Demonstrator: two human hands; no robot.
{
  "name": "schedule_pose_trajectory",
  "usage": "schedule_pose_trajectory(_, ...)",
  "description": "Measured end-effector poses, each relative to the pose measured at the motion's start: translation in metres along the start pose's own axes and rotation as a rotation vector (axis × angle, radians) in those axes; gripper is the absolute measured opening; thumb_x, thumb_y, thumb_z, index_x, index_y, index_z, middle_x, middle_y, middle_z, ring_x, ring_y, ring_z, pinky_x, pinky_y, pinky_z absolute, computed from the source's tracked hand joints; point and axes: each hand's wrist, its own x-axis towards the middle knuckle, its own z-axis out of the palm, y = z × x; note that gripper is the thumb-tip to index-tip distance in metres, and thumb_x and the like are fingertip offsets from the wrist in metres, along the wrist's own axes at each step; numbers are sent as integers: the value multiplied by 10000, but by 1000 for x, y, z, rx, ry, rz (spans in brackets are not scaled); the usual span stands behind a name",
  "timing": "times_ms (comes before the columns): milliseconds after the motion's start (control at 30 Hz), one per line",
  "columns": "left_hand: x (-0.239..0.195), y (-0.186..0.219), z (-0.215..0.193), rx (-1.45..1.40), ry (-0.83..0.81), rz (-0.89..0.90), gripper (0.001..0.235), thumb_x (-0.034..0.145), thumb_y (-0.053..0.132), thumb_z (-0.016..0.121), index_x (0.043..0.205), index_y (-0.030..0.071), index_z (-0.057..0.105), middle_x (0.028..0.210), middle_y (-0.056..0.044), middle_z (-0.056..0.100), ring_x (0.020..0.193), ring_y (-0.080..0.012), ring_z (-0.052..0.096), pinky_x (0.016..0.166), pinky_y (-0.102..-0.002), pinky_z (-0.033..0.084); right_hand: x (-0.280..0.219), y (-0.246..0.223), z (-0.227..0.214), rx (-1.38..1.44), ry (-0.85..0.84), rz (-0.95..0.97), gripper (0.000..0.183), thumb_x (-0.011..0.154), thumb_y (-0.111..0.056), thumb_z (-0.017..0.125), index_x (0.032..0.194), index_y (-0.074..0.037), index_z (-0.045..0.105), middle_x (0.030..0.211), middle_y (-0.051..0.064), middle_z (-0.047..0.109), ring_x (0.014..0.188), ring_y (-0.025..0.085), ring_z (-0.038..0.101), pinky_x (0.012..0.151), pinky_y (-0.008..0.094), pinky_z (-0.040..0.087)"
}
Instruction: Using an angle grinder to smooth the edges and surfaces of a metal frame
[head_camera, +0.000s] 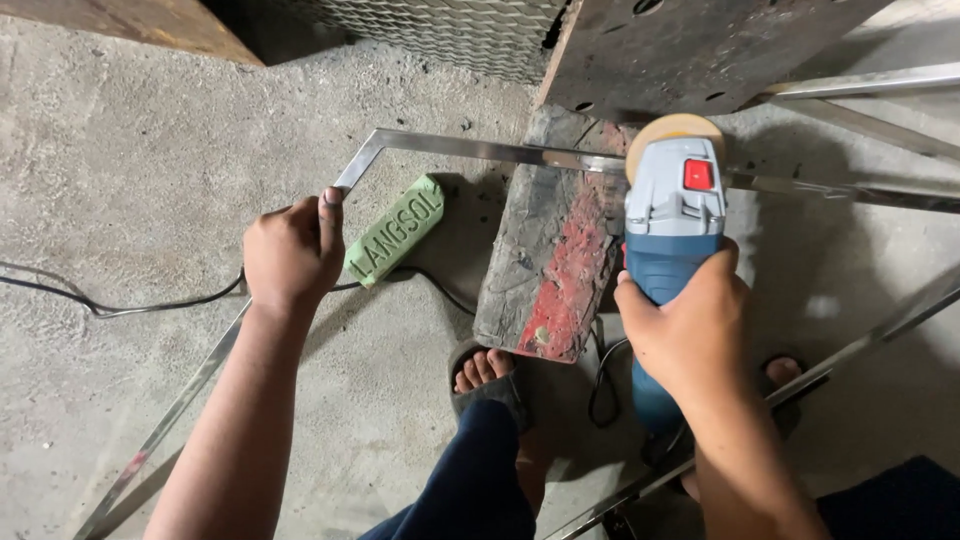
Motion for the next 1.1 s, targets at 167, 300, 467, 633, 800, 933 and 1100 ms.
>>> schedule_pose_trajectory(167,0,1,-1,4,-8,-4,521,1134,349,522,686,114,646,505,-144,551,554,-434,650,528,-486,503,-14,-39,5,19,-55,-17,522,746,-337,825,1030,21,574,883,289,699,895,523,714,705,636,569)
schedule_pose_trajectory(300,0,0,0,-14,-24,-13,544,1154,369,504,691,117,637,510,-139,548,565,-431,653,531,-474,504,-15,-41,5,26,-112,8,455,753,-298,805,982,33,594,879,300,701,897,534,714,707,629,571)
schedule_pose_trajectory(467,-2,-4,2,2,-35,-6,535,1150,359,516,689,115,635,499,-139,535,556,-435,645,529,-482,497,-26,-3,5,13,-35,-26,539,759,-289,829,1076,74,588,896,325,698,896,555,702,726,649,559)
schedule_pose_trajectory(633,-2,-3,-1,-7,-45,-14,523,1140,338,532,680,111,638,490,-135,539,537,-422,648,519,-468,494,-39,41,15,-65,51,9,591,756,-339,869,1089,73,607,929,325,694,960,524,706,763,608,562)
schedule_pose_trajectory(800,-2,-6,5,-43,-102,-67,620,1164,410,434,630,107,519,483,-58,450,376,-246,400,402,-393,258,-21,45,-12,54,66,64,581,775,-333,834,1220,-27,621,1088,214,728,1014,431,683,831,493,507)
schedule_pose_trajectory(933,-5,2,3,38,-104,-98,569,1164,402,448,679,114,520,509,-78,462,406,-293,426,409,-422,274,-3,65,-17,33,132,-4,642,783,-344,850,1263,12,613,1107,247,723,1017,455,677,811,510,504)
schedule_pose_trajectory(1100,3,30,-13,31,137,38,333,1156,283,479,1143,-21,613,1021,-181,636,895,-363,598,788,-469,483,11,76,-32,132,176,-35,543,819,-252,825,1251,1,615,1145,187,715,1054,378,672,889,451,492)
